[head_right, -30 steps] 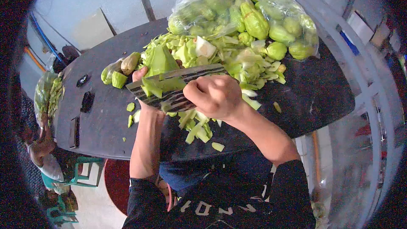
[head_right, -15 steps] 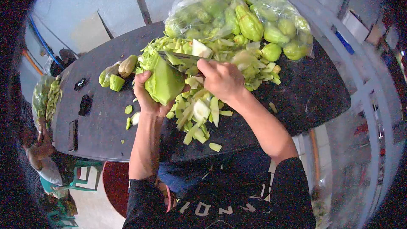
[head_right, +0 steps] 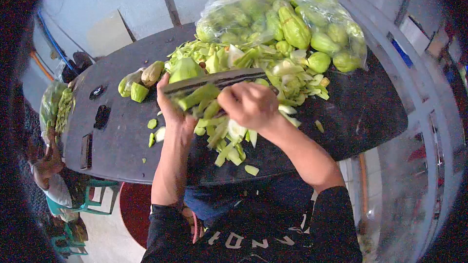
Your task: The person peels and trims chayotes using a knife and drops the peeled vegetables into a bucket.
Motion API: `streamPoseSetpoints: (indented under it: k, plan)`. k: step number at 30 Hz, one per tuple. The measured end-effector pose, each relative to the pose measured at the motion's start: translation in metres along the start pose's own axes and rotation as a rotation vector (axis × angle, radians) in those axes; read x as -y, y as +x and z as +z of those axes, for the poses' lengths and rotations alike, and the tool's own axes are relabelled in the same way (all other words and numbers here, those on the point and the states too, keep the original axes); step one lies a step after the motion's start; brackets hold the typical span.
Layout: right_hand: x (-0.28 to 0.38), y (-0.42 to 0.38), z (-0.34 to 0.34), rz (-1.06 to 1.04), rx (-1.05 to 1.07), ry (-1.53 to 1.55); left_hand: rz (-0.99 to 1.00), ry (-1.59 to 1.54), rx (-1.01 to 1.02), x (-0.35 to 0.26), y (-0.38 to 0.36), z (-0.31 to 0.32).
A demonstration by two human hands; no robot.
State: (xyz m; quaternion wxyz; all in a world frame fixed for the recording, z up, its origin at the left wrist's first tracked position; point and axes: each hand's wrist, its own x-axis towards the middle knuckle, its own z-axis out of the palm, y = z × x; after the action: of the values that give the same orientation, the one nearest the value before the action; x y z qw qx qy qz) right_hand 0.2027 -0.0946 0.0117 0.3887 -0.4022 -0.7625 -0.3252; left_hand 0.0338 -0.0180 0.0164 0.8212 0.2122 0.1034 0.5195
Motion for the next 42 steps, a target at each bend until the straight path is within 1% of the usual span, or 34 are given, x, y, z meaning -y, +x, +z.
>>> streamPoseSetpoints:
  k: [1, 3, 4, 9, 15, 17, 19, 21, 23, 25, 27, 28, 30, 33, 35, 37, 38, 42]
  plan:
    - [0.003, 0.000, 0.001, -0.049, -0.017, -0.008, -0.025, -0.010, 0.044, 0.002, -0.001, -0.001]
    - [0.011, 0.004, -0.001, -0.085, -0.050, -0.038, -0.068, -0.030, 0.132, 0.002, -0.003, -0.003]
    - [0.012, 0.003, 0.000, -0.084, -0.050, -0.036, -0.094, -0.065, 0.145, 0.003, -0.002, -0.002]
    - [0.016, 0.002, 0.002, -0.125, -0.060, -0.016, -0.075, -0.098, 0.154, 0.005, -0.008, 0.002]
    - [0.018, 0.003, 0.000, -0.110, -0.073, -0.036, -0.078, -0.125, 0.094, 0.006, -0.008, 0.000]
    - [0.018, 0.003, 0.001, -0.107, -0.075, -0.030, -0.123, -0.222, 0.212, 0.005, -0.002, -0.008]
    - [0.017, 0.003, 0.001, -0.105, -0.079, -0.026, -0.128, -0.219, 0.224, 0.005, -0.002, -0.009]
    - [0.016, 0.001, 0.001, -0.067, -0.054, -0.021, -0.136, -0.215, 0.236, 0.005, -0.004, -0.006]
    - [0.004, -0.004, 0.005, 0.009, -0.015, -0.019, 0.053, 0.049, -0.001, 0.003, -0.010, 0.005]
    - [-0.004, -0.006, 0.002, 0.037, 0.013, -0.032, 0.094, -0.024, 0.021, 0.000, -0.004, 0.003]
    - [-0.005, -0.004, 0.000, 0.046, 0.005, -0.025, 0.073, -0.033, 0.086, -0.003, -0.006, 0.003]
    - [-0.002, -0.002, -0.002, 0.046, -0.001, -0.021, 0.078, -0.035, 0.085, -0.004, -0.006, 0.004]
    - [0.003, 0.003, -0.007, 0.041, -0.003, -0.017, 0.110, 0.040, 0.106, -0.008, -0.010, 0.009]
    - [0.003, 0.002, -0.005, 0.054, -0.014, 0.010, 0.127, 0.072, 0.126, -0.010, -0.014, 0.012]
    - [-0.001, -0.002, -0.001, 0.070, -0.022, 0.043, 0.125, 0.075, 0.135, -0.011, -0.012, 0.005]
    - [-0.010, -0.008, 0.006, 0.150, 0.030, 0.043, 0.066, 0.094, 0.139, -0.013, -0.009, 0.000]
    - [-0.013, -0.010, 0.005, 0.170, 0.038, 0.057, 0.084, 0.063, 0.114, -0.010, -0.007, 0.001]
    - [-0.006, -0.004, -0.007, 0.176, 0.057, 0.029, 0.074, 0.060, 0.150, -0.013, -0.012, 0.006]
